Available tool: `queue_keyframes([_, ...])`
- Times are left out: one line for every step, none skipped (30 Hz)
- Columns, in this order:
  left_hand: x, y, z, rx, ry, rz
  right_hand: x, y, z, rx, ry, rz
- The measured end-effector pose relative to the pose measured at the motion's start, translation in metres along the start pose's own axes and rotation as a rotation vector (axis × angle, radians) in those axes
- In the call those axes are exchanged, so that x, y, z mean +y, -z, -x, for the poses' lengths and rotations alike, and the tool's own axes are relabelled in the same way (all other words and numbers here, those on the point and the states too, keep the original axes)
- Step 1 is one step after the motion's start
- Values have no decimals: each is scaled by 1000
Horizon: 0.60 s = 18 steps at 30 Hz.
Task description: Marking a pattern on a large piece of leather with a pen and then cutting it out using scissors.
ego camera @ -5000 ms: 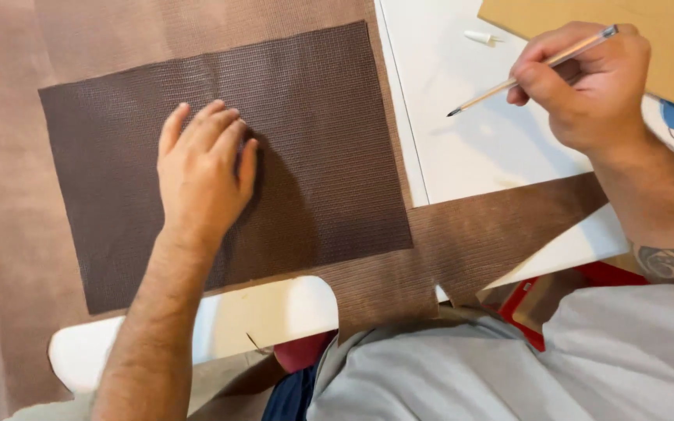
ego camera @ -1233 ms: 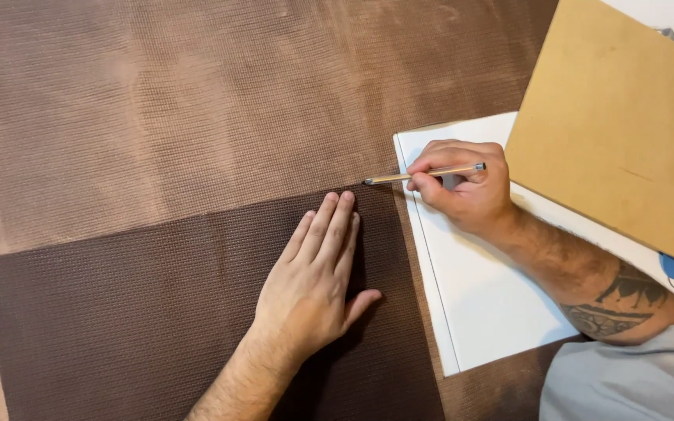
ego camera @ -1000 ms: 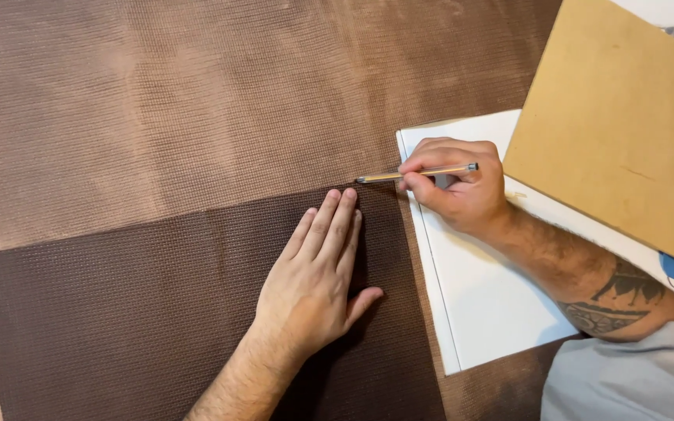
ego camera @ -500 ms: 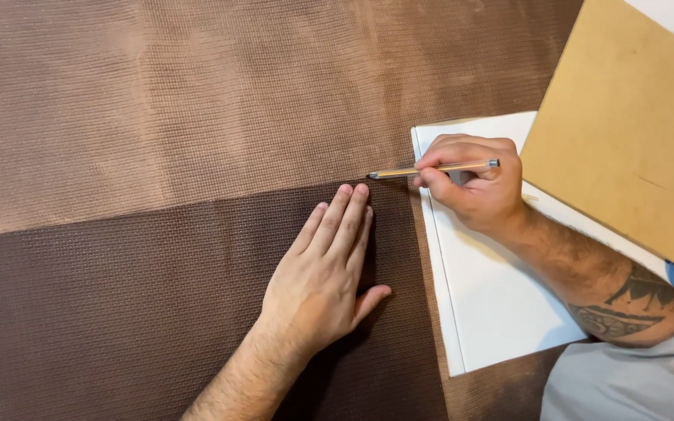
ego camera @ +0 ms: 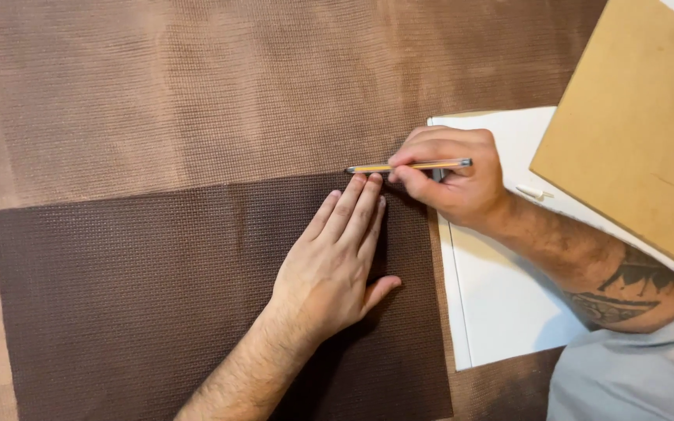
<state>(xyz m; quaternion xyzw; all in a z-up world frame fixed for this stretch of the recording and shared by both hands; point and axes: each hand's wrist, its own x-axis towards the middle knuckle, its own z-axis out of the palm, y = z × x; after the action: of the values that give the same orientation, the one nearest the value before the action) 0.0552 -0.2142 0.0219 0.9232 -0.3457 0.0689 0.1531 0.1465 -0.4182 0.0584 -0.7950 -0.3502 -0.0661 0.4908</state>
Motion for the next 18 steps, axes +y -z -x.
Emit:
queue_keyframes([0,0,-1,-3,7,-1,0,-3,-5,-20,37,20])
queue_keyframes([-1,-1,-2,1,3,-5,0,-2,-6,-17,42,24])
queue_keyframes([-1,-1,-2,0,2,-7,0,-2,-7,-21,31,9])
queue_keyframes([-1,-2,-1,0,1,-8,-1,-3,-8,-25,21,-6])
queue_keyframes([-3,2,0,1,11,-14,-1,-2,-7,-30,28,-12])
queue_keyframes([-5,6,1,15,-3,70,-1,-2,-6,-28,42,2])
queue_keyframes([-8,10,1,30,-23,152,-1,-1,-6,-22,56,19])
queue_keyframes([-11,18,5,32,-19,144,0,-1,-6,-23,64,16])
queue_keyframes([-14,25,9,77,-11,152,0,0,-5,-26,69,30])
queue_keyframes([-17,32,14,121,-4,160,0,1,-3,-30,73,45])
queue_keyframes([-19,31,19,111,-2,170,0,2,-1,-31,59,40])
queue_keyframes([-22,31,25,89,28,108,0,2,0,-47,59,29])
queue_keyframes([-30,31,27,80,58,29,3,4,-6,-60,79,21])
queue_keyframes([-29,29,30,83,59,23,3,4,-5,-60,86,20])
queue_keyframes([-29,26,31,70,61,12,3,5,-5,-63,54,17])
queue_keyframes([-29,23,33,56,63,0,4,6,-4,-66,21,15])
queue_keyframes([-28,23,34,49,68,8,3,7,-3,-71,12,10])
queue_keyframes([-27,22,34,45,68,10,3,8,-3,-72,8,-4])
